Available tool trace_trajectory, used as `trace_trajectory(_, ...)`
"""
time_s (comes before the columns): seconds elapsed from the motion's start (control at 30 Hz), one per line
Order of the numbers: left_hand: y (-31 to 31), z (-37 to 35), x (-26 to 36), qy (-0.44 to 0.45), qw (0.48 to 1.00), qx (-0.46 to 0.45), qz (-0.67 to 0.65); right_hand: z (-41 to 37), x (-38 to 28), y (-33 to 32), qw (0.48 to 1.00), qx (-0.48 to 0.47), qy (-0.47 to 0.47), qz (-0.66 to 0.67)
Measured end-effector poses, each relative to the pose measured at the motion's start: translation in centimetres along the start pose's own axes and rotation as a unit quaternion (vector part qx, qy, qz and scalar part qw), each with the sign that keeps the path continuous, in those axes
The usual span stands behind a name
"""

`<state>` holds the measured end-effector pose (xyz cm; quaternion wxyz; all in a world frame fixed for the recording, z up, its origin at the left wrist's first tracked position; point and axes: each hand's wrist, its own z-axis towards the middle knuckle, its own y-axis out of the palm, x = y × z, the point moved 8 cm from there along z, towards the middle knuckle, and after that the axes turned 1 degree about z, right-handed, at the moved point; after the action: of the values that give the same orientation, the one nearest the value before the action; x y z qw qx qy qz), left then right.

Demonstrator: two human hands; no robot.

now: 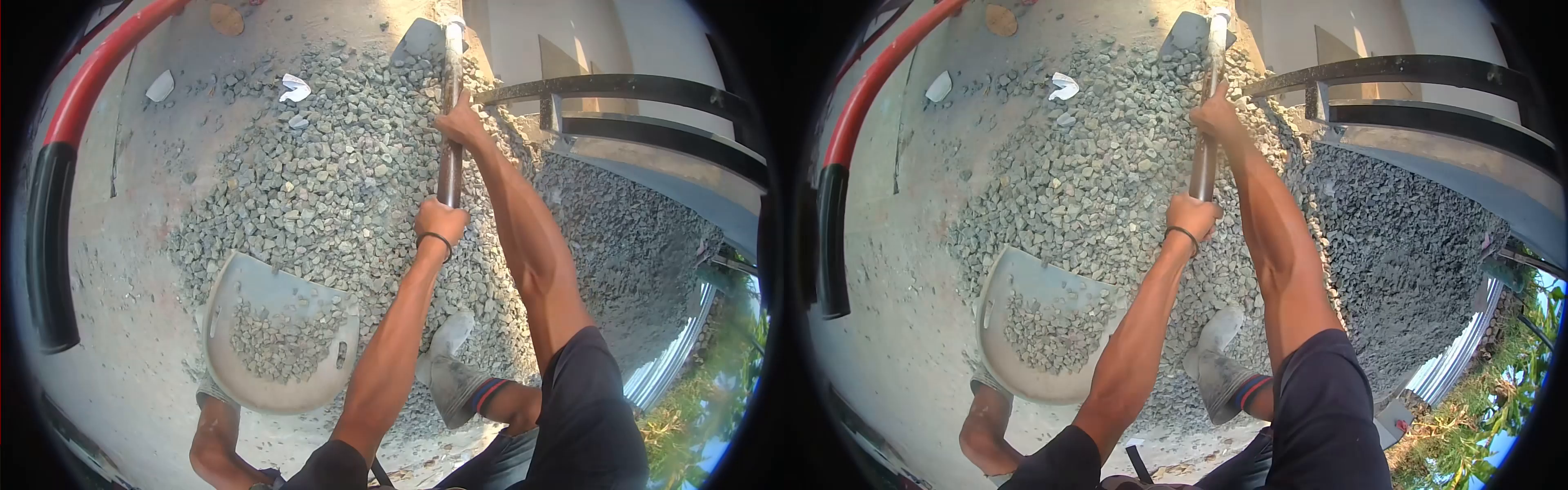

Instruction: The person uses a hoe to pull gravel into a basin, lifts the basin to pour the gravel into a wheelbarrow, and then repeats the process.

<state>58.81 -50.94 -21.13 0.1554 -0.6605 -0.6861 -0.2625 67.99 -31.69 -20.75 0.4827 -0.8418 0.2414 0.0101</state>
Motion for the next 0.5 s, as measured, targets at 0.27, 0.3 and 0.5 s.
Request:
trace_trajectory(0.27, -8.3, -13.4, -5.6, -0.072, 0.997, 0.007, 0.008, -12.6, -2.6, 7.0, 0.999, -0.011, -0.011, 0.033)
trace_trajectory(0.3, -8.7, -14.6, -6.9, -0.081, 0.996, -0.008, -0.036, -13.8, -1.9, 8.2, 1.0, -0.004, 0.005, 0.011)
trace_trajectory(0.5, -12.2, -22.8, -12.0, -0.111, 0.994, 0.006, 0.011, -24.8, -4.3, 8.0, 0.996, -0.058, 0.006, 0.074)
